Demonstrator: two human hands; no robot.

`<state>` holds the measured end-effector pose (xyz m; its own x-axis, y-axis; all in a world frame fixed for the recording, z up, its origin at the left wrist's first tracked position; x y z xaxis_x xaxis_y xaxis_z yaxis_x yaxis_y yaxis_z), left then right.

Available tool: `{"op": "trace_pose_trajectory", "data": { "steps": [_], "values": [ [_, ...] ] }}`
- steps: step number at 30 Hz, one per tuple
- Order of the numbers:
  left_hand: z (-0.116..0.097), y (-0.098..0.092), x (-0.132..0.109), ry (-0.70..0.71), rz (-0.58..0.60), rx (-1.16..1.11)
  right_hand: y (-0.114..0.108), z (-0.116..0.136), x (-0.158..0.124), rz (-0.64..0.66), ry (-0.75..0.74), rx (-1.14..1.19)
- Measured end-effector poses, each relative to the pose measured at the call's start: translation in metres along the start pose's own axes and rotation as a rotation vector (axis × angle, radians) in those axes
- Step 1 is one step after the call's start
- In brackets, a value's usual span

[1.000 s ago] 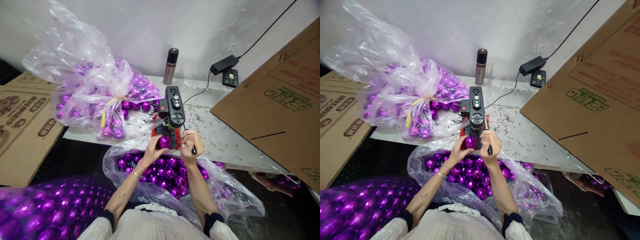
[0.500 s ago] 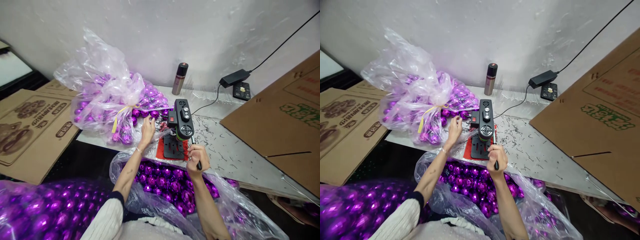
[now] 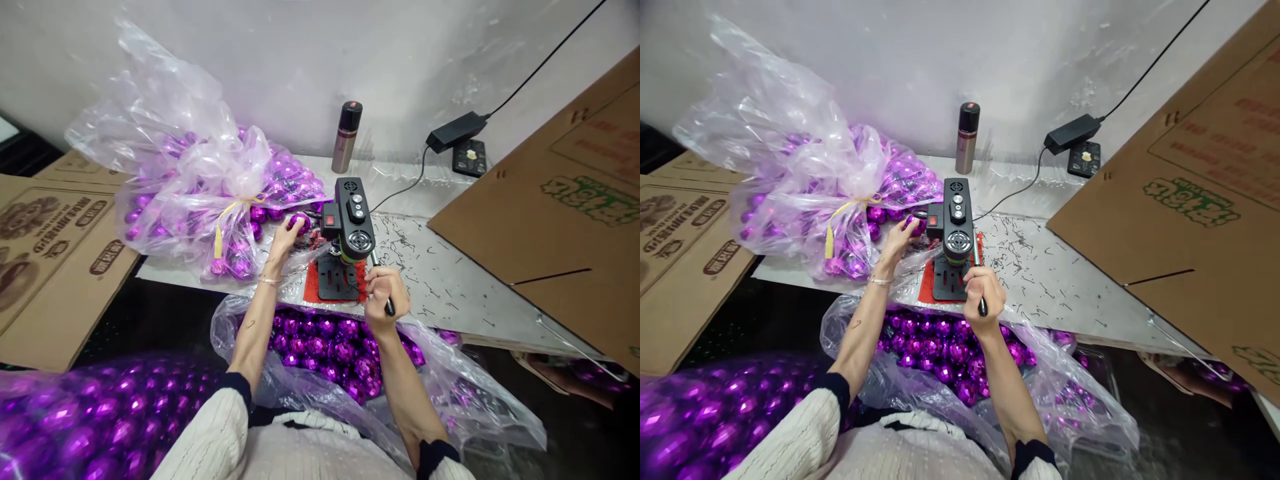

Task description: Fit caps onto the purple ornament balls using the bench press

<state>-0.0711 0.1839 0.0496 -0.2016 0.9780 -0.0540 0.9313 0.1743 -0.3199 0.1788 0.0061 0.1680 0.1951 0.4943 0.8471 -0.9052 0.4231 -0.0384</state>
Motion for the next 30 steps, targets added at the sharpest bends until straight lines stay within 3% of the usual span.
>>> {"op": "trace_pose_trajectory", "data": {
  "steps": [4, 8, 11, 14, 22, 30],
  "values": [
    [0.023, 0.014, -0.076, 0.041, 0.202, -0.235, 0.002, 0.007, 0.02, -0.002, 0.065, 0.001],
    [0.046, 0.039, -0.124, 0.083, 0.191, -0.148, 0.004, 0.008, 0.034, 0.006, 0.112, -0.012],
    [0.052, 0.051, -0.127, 0.139, 0.097, -0.009, 0.005, 0.009, 0.036, 0.01, 0.111, 0.002],
    [0.043, 0.055, -0.121, 0.229, 0.045, 0.127, 0.004, 0.01, 0.033, 0.015, 0.1, 0.008],
    [0.006, 0.061, -0.12, 0.465, 0.09, 0.325, 0.002, 0.01, 0.024, 0.033, 0.068, 0.022],
    [0.024, 0.077, -0.122, 0.468, 0.073, 0.288, 0.001, 0.011, 0.021, 0.048, 0.06, -0.005]
  ]
}}
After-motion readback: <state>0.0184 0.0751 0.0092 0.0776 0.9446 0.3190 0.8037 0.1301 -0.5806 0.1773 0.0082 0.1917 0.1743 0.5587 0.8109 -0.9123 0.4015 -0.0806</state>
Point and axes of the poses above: each hand's wrist, its own x-axis towards the middle knuckle, its own y-axis out of the palm, z = x × y, the point moved 9 cm from there along x, towards the middle knuckle, and after that the axes turned 7 degrees about x, right-handed, at the moved point
